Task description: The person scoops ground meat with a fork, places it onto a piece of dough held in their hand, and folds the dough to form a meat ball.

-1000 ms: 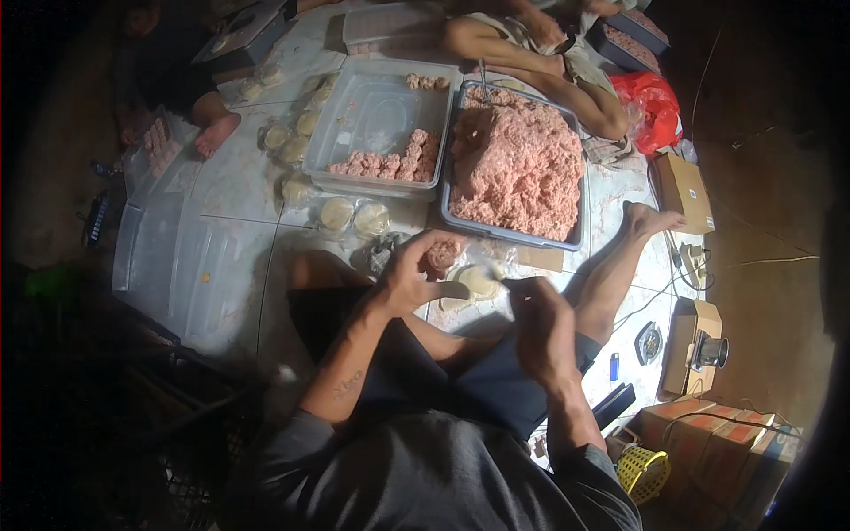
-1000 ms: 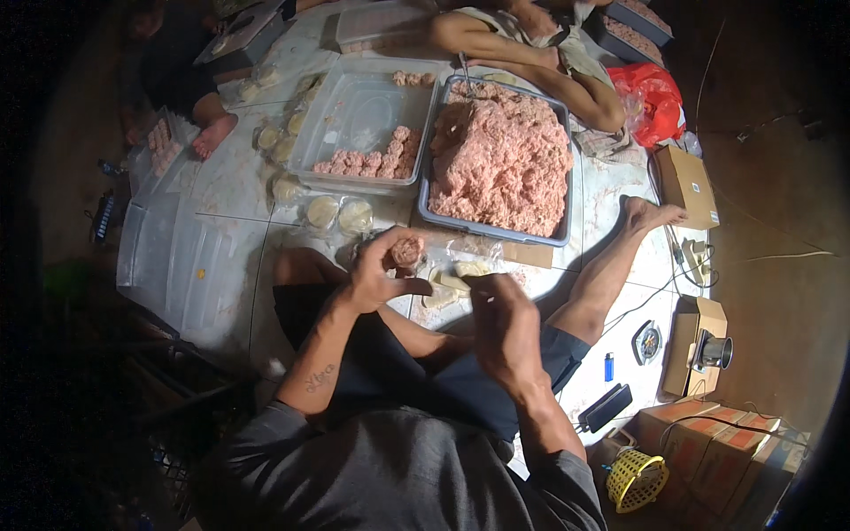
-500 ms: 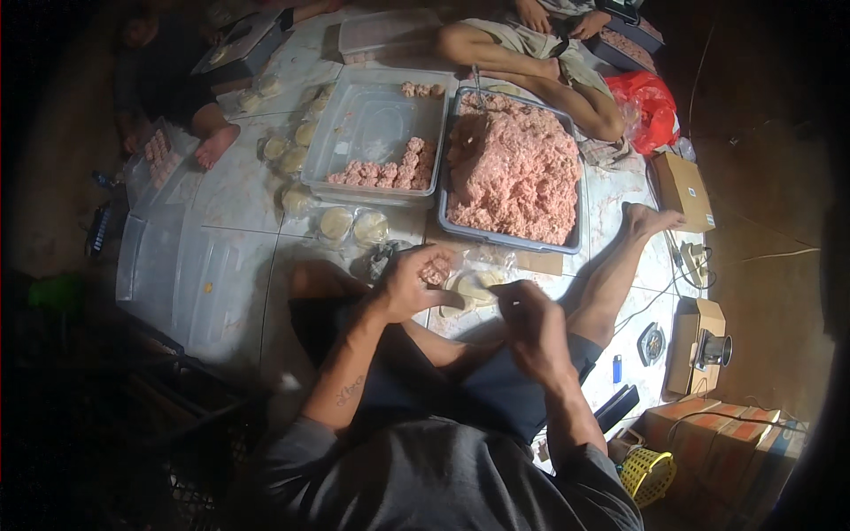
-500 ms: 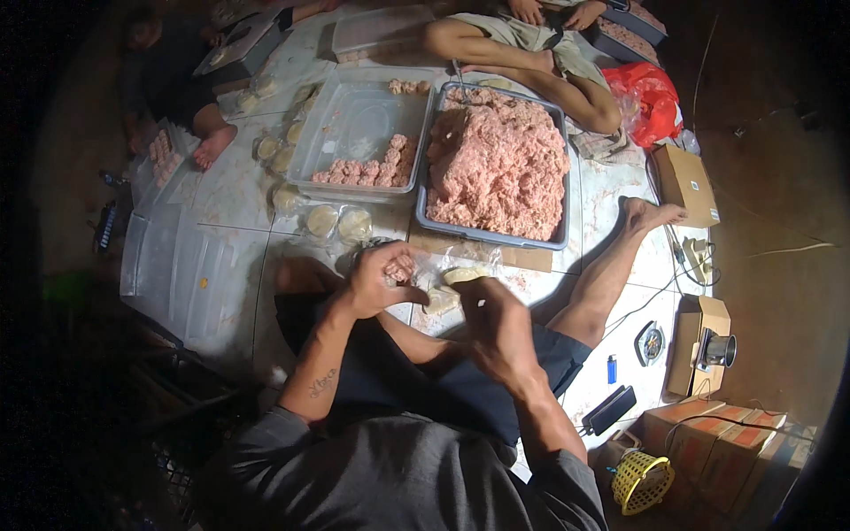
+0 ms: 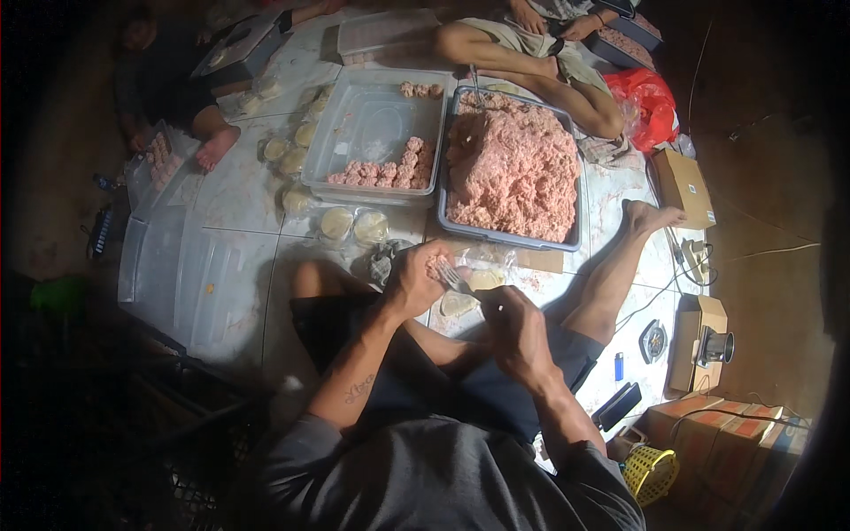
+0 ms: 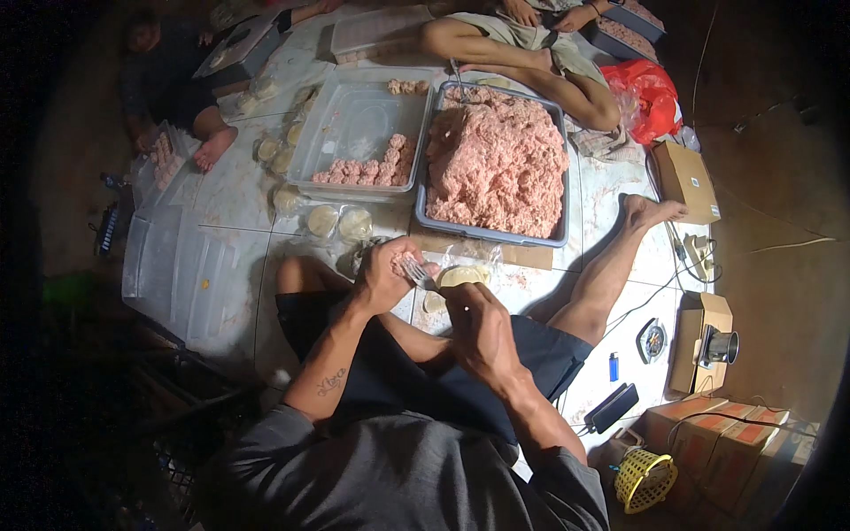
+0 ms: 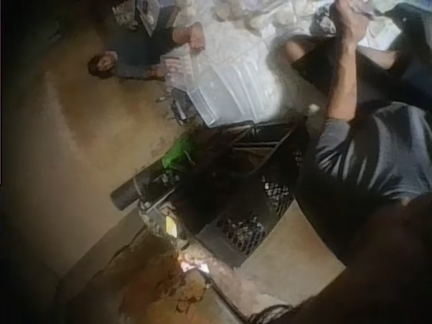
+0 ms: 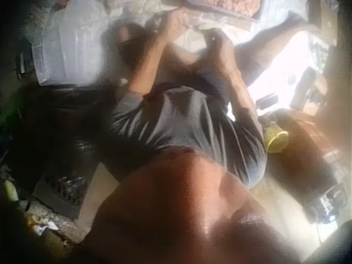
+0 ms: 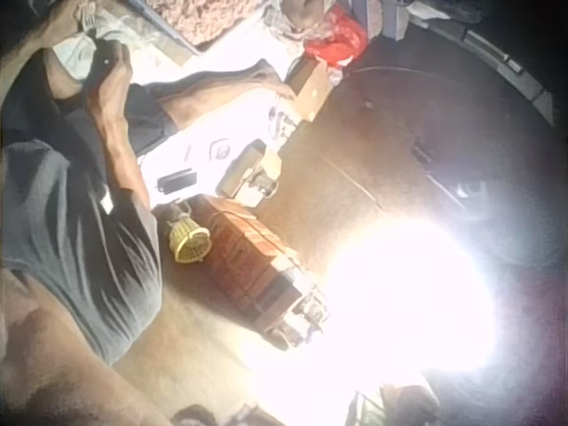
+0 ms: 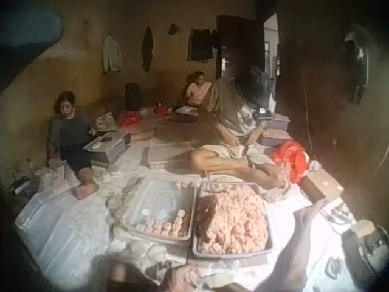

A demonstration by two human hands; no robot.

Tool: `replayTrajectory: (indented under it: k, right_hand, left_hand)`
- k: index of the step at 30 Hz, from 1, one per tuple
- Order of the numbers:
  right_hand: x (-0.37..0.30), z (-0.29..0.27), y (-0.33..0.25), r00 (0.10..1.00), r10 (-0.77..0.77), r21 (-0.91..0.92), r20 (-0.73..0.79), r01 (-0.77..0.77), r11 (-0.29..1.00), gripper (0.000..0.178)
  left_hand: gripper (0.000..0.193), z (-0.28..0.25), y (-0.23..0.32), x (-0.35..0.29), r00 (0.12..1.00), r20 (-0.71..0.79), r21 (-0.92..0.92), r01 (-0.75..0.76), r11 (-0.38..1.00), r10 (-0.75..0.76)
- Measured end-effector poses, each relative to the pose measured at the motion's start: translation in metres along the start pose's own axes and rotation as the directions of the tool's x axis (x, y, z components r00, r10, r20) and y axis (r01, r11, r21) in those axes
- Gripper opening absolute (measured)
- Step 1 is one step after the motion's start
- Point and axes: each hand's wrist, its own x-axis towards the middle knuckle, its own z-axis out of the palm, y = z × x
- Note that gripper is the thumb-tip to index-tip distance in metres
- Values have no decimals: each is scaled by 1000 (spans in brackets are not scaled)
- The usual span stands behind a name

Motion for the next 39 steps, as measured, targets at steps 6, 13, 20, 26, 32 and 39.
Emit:
replayTrajectory:
  k: [6,13,20,26,32,39]
  right_hand:
    - [4,-8,-4,994,69,11,-90,-68,998,15]
    - [11,-10,-13,996,-6,-138,86,17,990,18]
    - [112,-51,75,982,-69,-756,-173,-88,649,28]
    - [160,-43,116,996,-60,-798,-73,-22,602,20]
    - [136,48,38,915,-395,-603,78,359,712,38]
    - [209,111,21,841,-444,-328,308,532,780,6]
  left_hand:
    - [37,5,-2,4,989,-124,19,88,996,-85]
    - [49,-13,-38,1,954,232,89,-216,972,190]
    - [74,-7,-59,1,953,274,-337,218,916,-126]
    - [75,-5,-84,-4,962,260,-779,257,572,-77]
    - [70,-18,-71,1,993,116,-849,116,515,-31]
    - [67,-22,-86,14,965,-204,-832,-81,549,-167]
